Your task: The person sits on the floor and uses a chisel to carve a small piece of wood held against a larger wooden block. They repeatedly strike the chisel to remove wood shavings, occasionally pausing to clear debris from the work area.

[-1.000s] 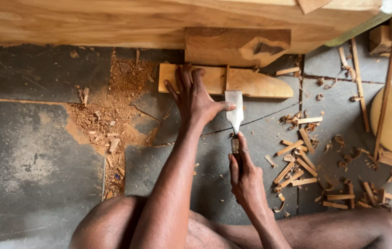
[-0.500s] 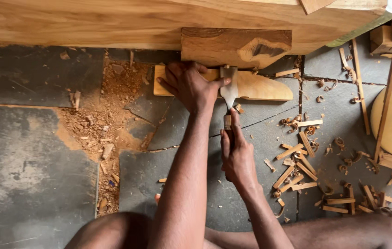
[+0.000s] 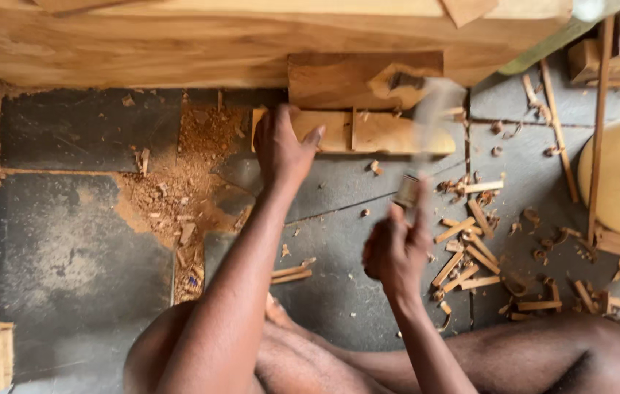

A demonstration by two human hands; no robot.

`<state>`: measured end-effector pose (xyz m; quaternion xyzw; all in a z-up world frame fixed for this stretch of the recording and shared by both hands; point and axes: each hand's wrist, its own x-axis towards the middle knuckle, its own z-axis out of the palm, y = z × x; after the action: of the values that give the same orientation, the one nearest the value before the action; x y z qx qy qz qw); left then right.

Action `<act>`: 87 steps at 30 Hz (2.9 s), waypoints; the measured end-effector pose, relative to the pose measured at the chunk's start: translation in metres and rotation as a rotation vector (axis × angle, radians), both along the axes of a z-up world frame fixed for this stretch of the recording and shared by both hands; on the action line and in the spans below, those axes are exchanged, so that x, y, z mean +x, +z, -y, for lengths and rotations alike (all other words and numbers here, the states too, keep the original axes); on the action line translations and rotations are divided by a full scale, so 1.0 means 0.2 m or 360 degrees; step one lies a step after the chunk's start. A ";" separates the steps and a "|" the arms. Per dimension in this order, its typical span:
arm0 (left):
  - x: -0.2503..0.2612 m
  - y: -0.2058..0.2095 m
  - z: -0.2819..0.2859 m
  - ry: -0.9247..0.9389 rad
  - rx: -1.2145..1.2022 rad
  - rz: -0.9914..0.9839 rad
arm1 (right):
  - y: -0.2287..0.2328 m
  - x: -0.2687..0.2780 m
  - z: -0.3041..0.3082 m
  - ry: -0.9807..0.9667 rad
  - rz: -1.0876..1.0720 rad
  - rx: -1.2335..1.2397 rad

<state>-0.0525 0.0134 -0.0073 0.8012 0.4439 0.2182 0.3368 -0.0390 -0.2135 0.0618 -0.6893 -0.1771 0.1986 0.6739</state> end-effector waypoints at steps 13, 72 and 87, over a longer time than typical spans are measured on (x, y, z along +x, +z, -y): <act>0.29 0.00 0.11 -0.0091 -0.0301 0.0209 | 0.07 -0.02 0.27 0.0262 -0.0303 -0.1063; 0.25 -0.13 0.10 0.0335 0.0110 0.0020 | 0.04 0.07 -0.22 0.0383 -0.0064 -0.1224; 0.07 0.02 0.17 0.0104 0.0091 0.0297 | 0.08 0.04 0.11 -0.0185 -0.0320 0.0057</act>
<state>-0.0393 -0.0205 -0.0026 0.7718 0.4301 0.3152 0.3464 -0.0318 -0.2347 0.0782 -0.6628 -0.0719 0.2243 0.7108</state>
